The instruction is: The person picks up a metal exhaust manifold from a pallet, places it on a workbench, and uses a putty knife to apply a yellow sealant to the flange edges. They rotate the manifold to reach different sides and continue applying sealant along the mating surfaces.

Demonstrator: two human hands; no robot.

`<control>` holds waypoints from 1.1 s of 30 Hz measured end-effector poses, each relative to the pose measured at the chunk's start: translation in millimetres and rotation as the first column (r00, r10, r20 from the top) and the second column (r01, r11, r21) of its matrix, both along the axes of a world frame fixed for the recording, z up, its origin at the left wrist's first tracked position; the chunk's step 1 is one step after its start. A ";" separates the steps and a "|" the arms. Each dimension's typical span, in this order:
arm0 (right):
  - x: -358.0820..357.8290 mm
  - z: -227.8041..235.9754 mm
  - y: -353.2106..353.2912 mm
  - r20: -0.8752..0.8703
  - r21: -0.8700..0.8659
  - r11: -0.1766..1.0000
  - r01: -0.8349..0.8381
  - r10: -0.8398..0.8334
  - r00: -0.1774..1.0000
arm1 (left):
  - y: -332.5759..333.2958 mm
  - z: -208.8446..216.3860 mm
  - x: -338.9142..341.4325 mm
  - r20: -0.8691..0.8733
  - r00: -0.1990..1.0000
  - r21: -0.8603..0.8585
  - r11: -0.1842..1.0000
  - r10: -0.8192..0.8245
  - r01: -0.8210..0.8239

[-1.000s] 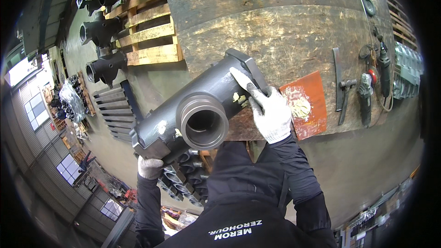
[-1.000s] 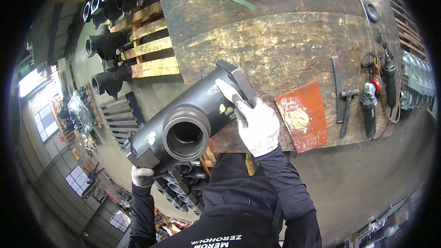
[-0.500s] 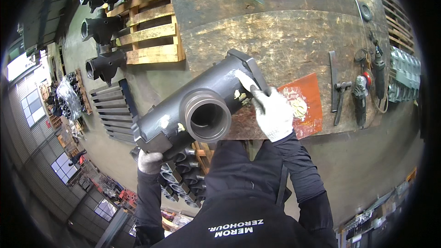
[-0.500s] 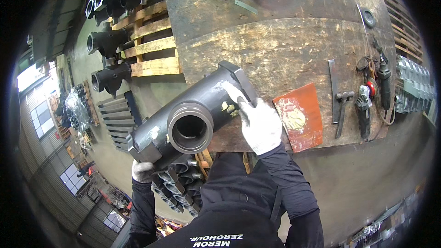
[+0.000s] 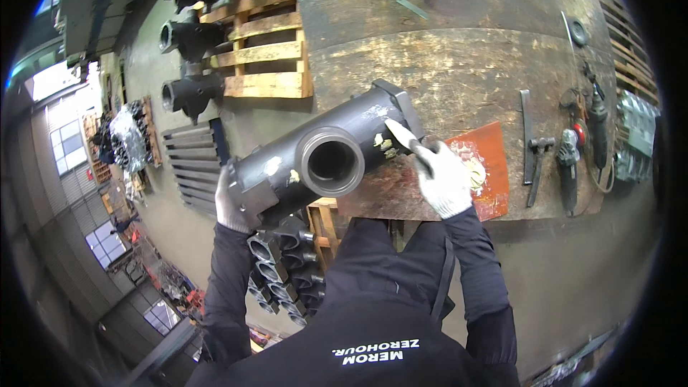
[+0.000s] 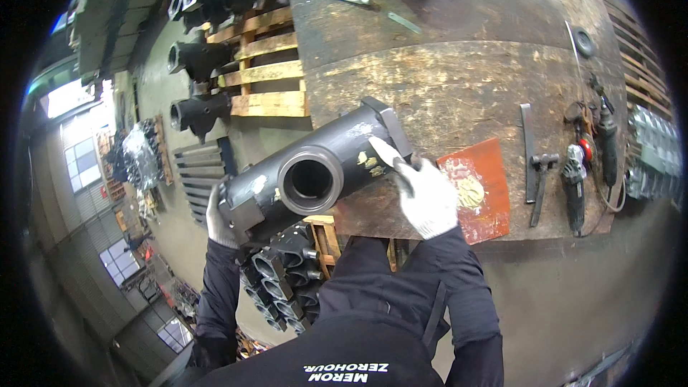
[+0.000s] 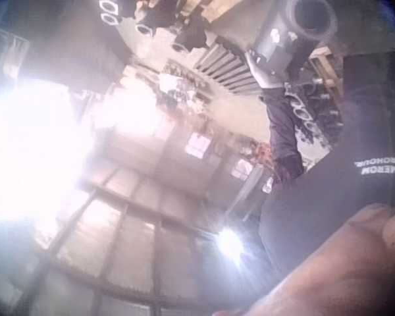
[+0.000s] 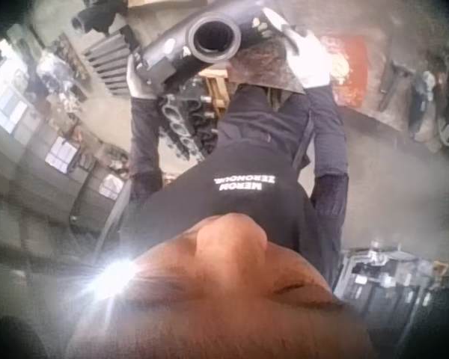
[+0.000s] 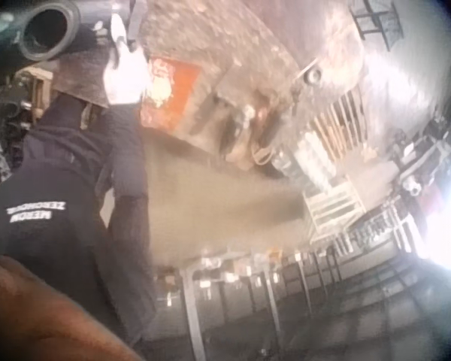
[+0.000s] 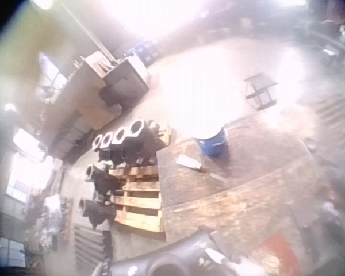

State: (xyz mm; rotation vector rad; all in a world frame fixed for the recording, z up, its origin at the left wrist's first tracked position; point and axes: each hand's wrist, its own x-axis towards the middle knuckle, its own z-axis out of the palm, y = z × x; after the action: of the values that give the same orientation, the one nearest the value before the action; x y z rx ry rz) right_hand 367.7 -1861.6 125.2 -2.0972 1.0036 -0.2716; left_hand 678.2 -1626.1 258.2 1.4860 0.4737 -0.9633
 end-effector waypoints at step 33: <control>-68.2 74.0 92.3 0.026 0.759 0.494 0.425 -0.675 0.738 | 30.6 38.6 -136.4 0.246 0.846 0.342 0.859 -0.474 0.382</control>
State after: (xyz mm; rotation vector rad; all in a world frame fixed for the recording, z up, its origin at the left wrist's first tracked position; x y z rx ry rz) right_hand 299.5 -1769.4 199.2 -0.9102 1.3035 -0.4469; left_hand 541.8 -1595.5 296.8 2.0272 0.0253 -0.9982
